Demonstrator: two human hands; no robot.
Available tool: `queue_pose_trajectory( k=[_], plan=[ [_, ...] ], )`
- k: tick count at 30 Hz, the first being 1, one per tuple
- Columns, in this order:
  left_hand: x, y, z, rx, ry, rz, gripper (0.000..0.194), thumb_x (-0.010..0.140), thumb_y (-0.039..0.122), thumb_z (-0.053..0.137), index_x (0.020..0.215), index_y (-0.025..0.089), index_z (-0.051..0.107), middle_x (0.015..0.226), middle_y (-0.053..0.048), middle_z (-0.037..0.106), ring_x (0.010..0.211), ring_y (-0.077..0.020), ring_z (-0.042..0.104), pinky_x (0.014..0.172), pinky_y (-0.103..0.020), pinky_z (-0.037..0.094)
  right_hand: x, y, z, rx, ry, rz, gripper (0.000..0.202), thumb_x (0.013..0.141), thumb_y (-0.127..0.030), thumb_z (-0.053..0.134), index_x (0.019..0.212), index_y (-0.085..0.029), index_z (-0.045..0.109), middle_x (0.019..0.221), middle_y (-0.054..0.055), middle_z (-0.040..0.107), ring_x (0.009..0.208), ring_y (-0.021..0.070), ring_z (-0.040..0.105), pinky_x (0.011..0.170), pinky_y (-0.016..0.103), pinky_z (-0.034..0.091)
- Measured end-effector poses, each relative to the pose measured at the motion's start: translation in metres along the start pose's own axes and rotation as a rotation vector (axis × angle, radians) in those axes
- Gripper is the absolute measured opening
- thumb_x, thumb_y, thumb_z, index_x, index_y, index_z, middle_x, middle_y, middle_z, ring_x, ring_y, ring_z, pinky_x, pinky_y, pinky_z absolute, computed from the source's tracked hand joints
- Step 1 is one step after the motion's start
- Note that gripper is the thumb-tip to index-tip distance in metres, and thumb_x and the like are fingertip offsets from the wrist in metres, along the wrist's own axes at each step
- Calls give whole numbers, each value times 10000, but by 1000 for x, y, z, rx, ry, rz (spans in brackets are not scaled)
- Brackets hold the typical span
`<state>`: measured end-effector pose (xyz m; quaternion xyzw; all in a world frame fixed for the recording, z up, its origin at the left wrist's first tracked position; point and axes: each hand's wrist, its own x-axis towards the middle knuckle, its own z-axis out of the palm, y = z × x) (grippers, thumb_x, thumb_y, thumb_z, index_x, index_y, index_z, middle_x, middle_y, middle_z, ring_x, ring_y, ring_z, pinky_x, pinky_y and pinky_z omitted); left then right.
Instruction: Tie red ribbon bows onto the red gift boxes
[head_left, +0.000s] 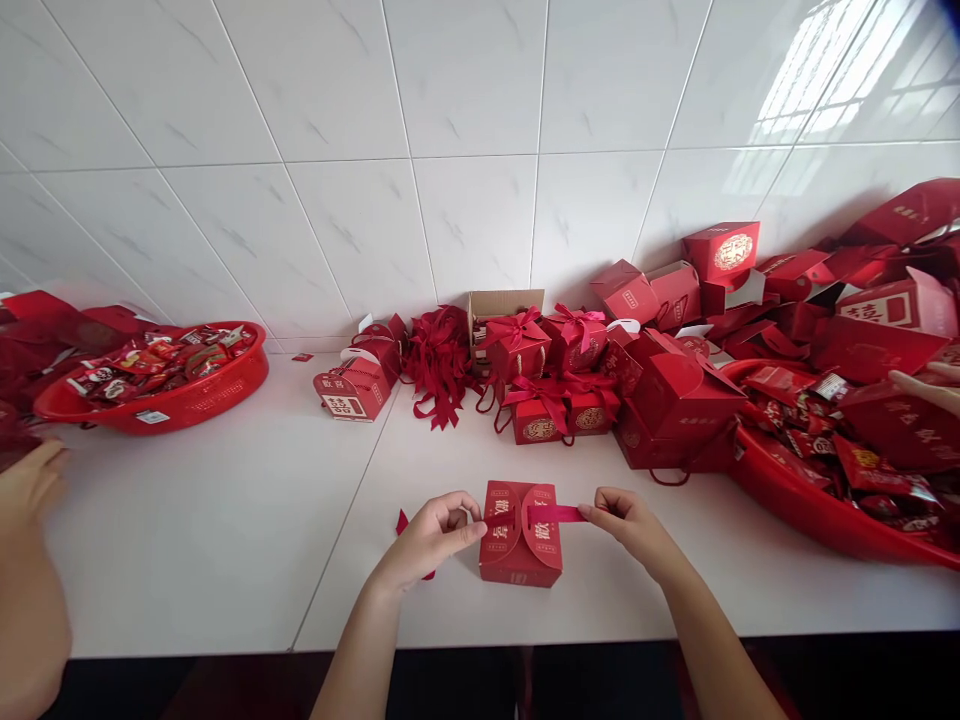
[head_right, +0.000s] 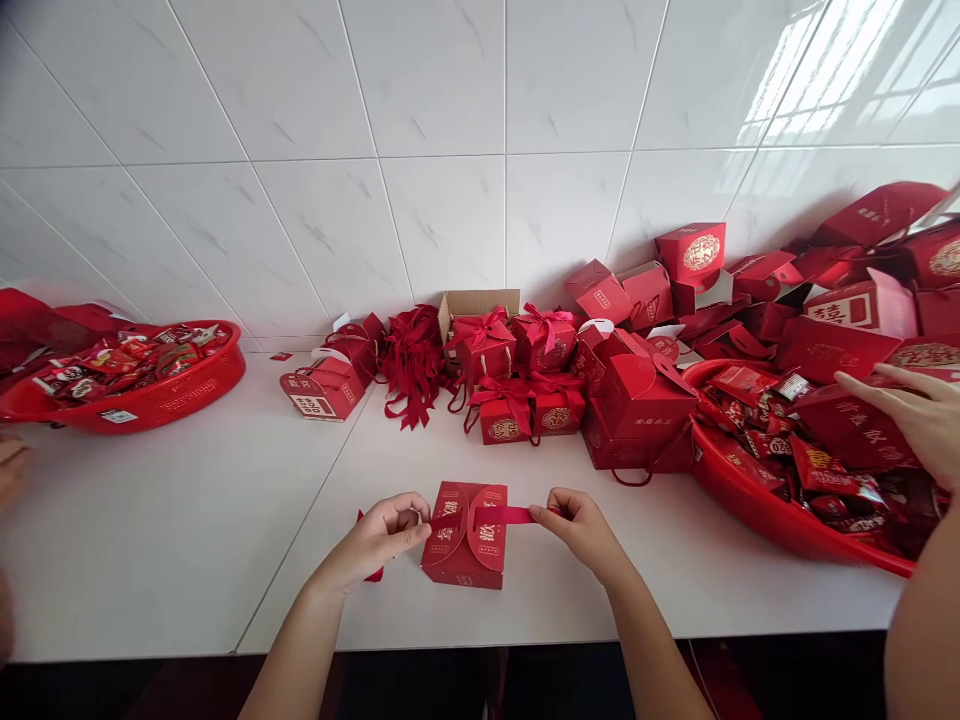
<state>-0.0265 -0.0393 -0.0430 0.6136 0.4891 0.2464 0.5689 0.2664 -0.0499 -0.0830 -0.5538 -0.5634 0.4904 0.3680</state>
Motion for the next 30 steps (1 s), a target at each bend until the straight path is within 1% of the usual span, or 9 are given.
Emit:
queue_pose_trajectory(
  k=[5, 8, 12, 16, 21, 24, 27, 29, 30],
  plan=[
    [-14, 13, -1, 76, -41, 24, 300, 811, 471, 579, 703, 194, 538, 652, 31, 434, 604, -121, 393, 558, -222, 340, 4, -14, -3, 8, 8, -56, 481, 747, -506, 631, 593, -222, 275, 581, -61, 245, 541, 99, 218, 500, 248, 189],
    [-16, 19, 0, 35, 23, 70, 298, 836, 459, 548, 700, 194, 539, 697, 13, 455, 629, -125, 410, 593, -231, 363, 5, -22, -4, 16, 7, -89, 457, 737, -443, 634, 586, -223, 263, 573, -64, 248, 539, 96, 220, 497, 242, 196],
    [-9, 19, 0, 31, 130, 31, 360, 841, 499, 521, 656, 191, 510, 652, 11, 444, 592, -126, 401, 562, -237, 350, 1, -25, -10, 24, 47, -88, 428, 729, -383, 619, 580, -222, 251, 565, -65, 243, 529, 91, 212, 480, 234, 201],
    [1, 2, -1, 40, 227, 24, 421, 839, 535, 517, 604, 186, 506, 623, 1, 479, 616, -143, 448, 608, -250, 374, -6, -14, -17, -5, 141, -59, 394, 722, -342, 600, 578, -222, 254, 570, -65, 246, 525, 91, 216, 475, 232, 206],
    [10, -32, -3, 168, 241, -40, 501, 832, 627, 465, 603, 182, 500, 556, 27, 451, 539, -139, 428, 549, -251, 332, -12, 7, -11, -76, 128, -29, 360, 716, -319, 580, 573, -224, 263, 569, -60, 266, 535, 100, 255, 497, 239, 230],
    [14, -45, -7, 377, 402, 27, 515, 847, 614, 439, 567, 187, 500, 559, 5, 503, 558, -168, 489, 567, -273, 371, -13, 16, 0, -113, 138, -29, 350, 713, -299, 583, 574, -223, 271, 562, -59, 287, 537, 106, 289, 504, 242, 255],
    [11, -50, -12, 544, 670, 170, 378, 864, 515, 460, 730, 194, 608, 857, -81, 641, 854, -258, 585, 738, -334, 433, -15, 21, 8, -144, 173, -42, 270, 741, -317, 591, 626, -224, 365, 585, -50, 377, 553, 126, 374, 526, 256, 321],
    [3, -48, -11, 561, 848, 232, 293, 863, 454, 479, 853, 200, 622, 994, -107, 638, 974, -281, 572, 810, -358, 432, -18, 24, 10, -184, 325, -85, 205, 759, -374, 612, 764, -222, 474, 735, 2, 516, 687, 180, 499, 625, 302, 408],
    [-3, -47, -9, 545, 884, 239, 276, 871, 437, 474, 859, 202, 619, 981, -102, 642, 954, -269, 584, 798, -348, 441, -21, 25, 11, -212, 446, -115, 245, 760, -410, 626, 853, -220, 503, 849, 40, 555, 799, 218, 534, 703, 339, 433]
  ],
)
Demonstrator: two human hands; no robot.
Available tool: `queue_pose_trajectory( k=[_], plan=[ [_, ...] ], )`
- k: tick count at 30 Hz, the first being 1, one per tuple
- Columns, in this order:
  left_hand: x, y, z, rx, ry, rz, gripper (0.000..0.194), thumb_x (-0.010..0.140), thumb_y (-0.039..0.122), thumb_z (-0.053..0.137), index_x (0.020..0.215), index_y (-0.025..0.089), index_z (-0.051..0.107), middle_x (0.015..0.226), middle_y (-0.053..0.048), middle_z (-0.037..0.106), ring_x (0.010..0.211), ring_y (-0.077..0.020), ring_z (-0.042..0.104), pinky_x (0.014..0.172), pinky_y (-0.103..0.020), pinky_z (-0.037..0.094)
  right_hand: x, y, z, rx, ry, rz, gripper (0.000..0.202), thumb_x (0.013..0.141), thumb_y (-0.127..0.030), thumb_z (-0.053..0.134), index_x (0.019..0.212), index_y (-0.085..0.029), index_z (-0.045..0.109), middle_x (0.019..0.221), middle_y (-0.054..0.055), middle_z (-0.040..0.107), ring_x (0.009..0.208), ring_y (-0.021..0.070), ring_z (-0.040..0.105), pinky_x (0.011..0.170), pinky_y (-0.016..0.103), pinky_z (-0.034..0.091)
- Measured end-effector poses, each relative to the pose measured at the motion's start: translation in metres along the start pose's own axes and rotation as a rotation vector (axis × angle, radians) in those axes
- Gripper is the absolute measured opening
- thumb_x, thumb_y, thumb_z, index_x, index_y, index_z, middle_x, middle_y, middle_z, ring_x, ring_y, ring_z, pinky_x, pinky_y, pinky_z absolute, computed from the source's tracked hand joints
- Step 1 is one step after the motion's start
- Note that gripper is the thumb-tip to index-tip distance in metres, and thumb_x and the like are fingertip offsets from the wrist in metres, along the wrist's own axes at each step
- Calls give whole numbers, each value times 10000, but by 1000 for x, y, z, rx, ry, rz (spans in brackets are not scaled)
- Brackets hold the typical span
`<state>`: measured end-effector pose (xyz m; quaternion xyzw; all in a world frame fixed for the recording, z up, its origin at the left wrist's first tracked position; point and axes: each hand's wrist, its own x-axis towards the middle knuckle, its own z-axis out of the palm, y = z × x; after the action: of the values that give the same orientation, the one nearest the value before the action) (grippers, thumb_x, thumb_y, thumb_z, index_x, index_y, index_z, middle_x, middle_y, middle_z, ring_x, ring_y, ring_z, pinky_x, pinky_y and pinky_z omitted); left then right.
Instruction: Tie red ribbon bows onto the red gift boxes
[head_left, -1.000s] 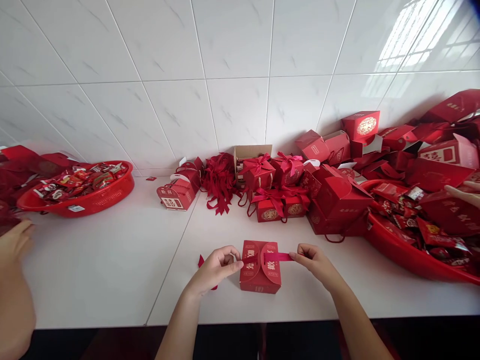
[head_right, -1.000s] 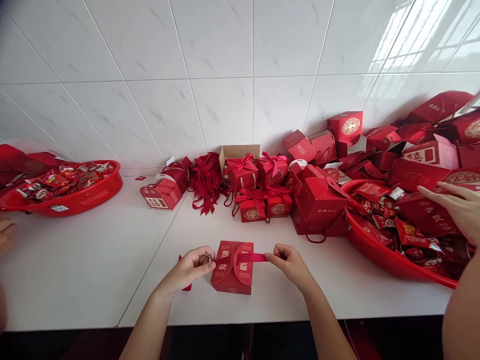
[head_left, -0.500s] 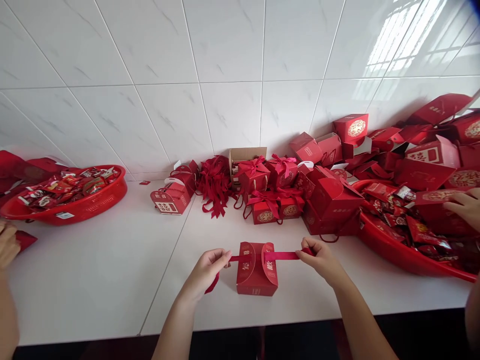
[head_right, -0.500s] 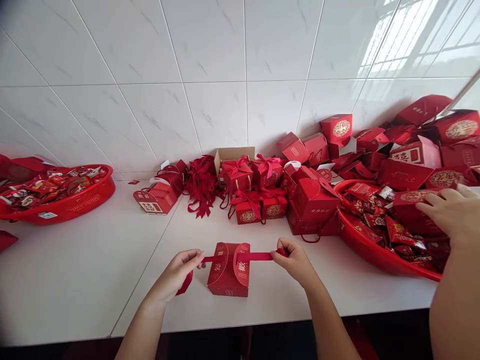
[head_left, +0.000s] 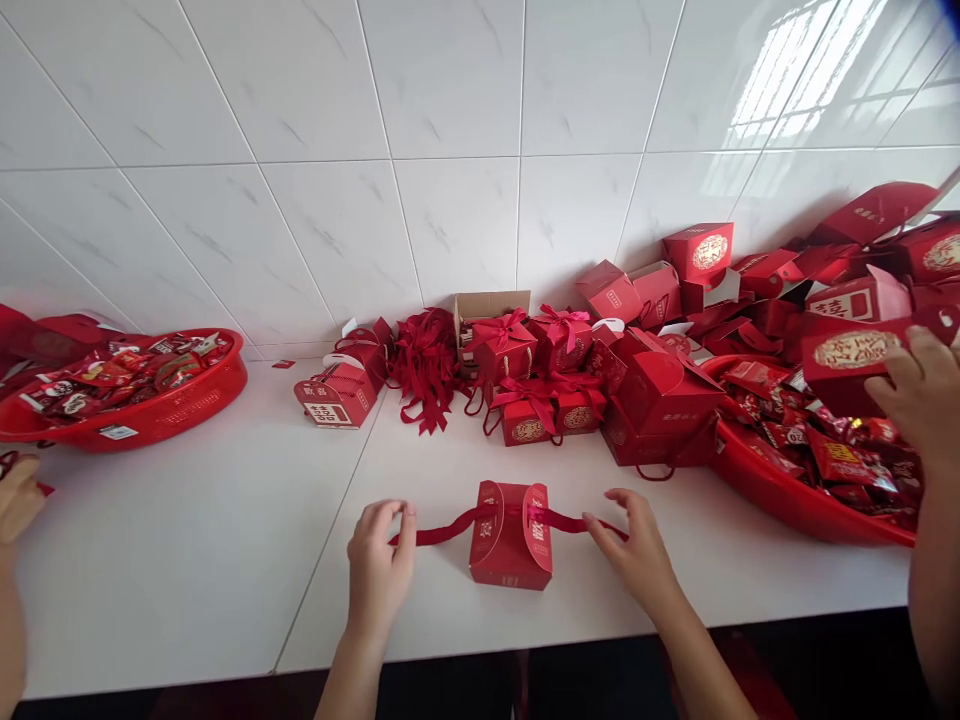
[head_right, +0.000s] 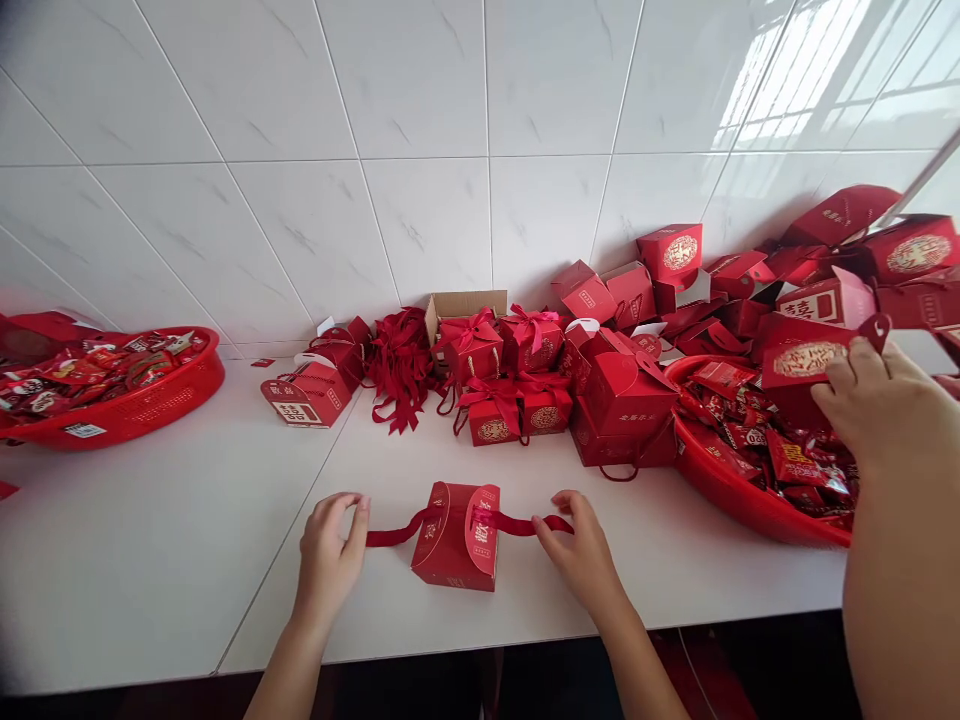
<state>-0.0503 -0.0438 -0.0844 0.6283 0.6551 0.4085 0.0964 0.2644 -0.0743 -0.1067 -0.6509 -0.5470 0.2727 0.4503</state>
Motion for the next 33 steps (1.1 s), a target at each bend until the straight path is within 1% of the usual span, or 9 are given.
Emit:
queue_pose_trajectory(
  k=[3, 6, 9, 12, 15, 18, 22, 28, 33],
  plan=[
    [-17, 11, -9, -77, -211, -61, 323, 900, 435, 446, 759, 209, 627, 738, -50, 640, 704, -207, 599, 642, -288, 450, -15, -4, -1, -46, 246, -59, 295, 793, -468, 617, 919, -220, 517, 950, 82, 554, 920, 262, 528, 796, 386, 431],
    [-30, 23, -7, -14, -469, 10, 292, 887, 393, 471, 818, 217, 693, 576, -19, 591, 578, -199, 565, 628, -304, 433, -34, -15, 5, 38, 56, -114, 296, 884, -472, 520, 718, -228, 502, 736, 37, 514, 698, 205, 502, 659, 334, 424],
    [-34, 29, 6, 95, -535, 67, 320, 834, 277, 508, 1106, 232, 670, 582, -14, 603, 602, -221, 578, 722, -364, 426, -51, -26, 24, 139, -130, -129, 385, 882, -539, 504, 671, -218, 537, 773, 68, 545, 714, 215, 525, 601, 321, 422],
    [-33, 26, 18, -77, -497, -82, 559, 799, 236, 522, 1356, 218, 477, 629, -3, 605, 590, -209, 566, 679, -358, 440, -60, -29, 43, 264, -192, -22, 411, 850, -609, 509, 833, -213, 614, 930, 109, 598, 829, 255, 578, 603, 331, 461],
    [-29, 20, 23, -616, -336, -325, 703, 772, 232, 567, 1434, 270, 333, 920, -45, 663, 741, -186, 624, 699, -326, 487, -61, -26, 53, 525, -217, 234, 449, 850, -608, 512, 1058, -218, 593, 1015, 113, 635, 821, 257, 629, 584, 344, 503],
    [-21, 19, 20, -1214, -257, -609, 585, 807, 223, 559, 1373, 290, 427, 1160, -69, 643, 945, -190, 646, 772, -315, 529, -55, -21, 53, 942, -168, 485, 356, 854, -493, 586, 1103, -239, 589, 1093, 100, 653, 825, 236, 665, 601, 346, 550],
    [-13, 24, 17, -1547, -198, -912, 306, 886, 149, 526, 1172, 184, 629, 968, -59, 709, 790, -124, 681, 710, -235, 575, -41, -14, 48, 1388, -101, 655, 184, 755, -306, 747, 894, -227, 655, 923, 34, 690, 824, 162, 687, 641, 263, 585],
    [-19, 25, 11, -1604, -103, -862, 321, 895, 27, 443, 1099, 114, 675, 951, -106, 717, 869, -148, 706, 778, -237, 607, -28, 3, 35, 1353, -53, 499, 86, 793, -265, 686, 844, -334, 688, 822, 11, 712, 775, 205, 717, 535, 333, 608],
    [-24, 25, 4, -1482, -69, -830, 340, 795, -70, 527, 1002, 123, 714, 946, -66, 703, 798, -108, 697, 752, -184, 609, -26, 13, 24, 993, -39, 141, 208, 846, -275, 601, 874, -456, 699, 841, 12, 741, 769, 252, 727, 502, 401, 597]
  ],
)
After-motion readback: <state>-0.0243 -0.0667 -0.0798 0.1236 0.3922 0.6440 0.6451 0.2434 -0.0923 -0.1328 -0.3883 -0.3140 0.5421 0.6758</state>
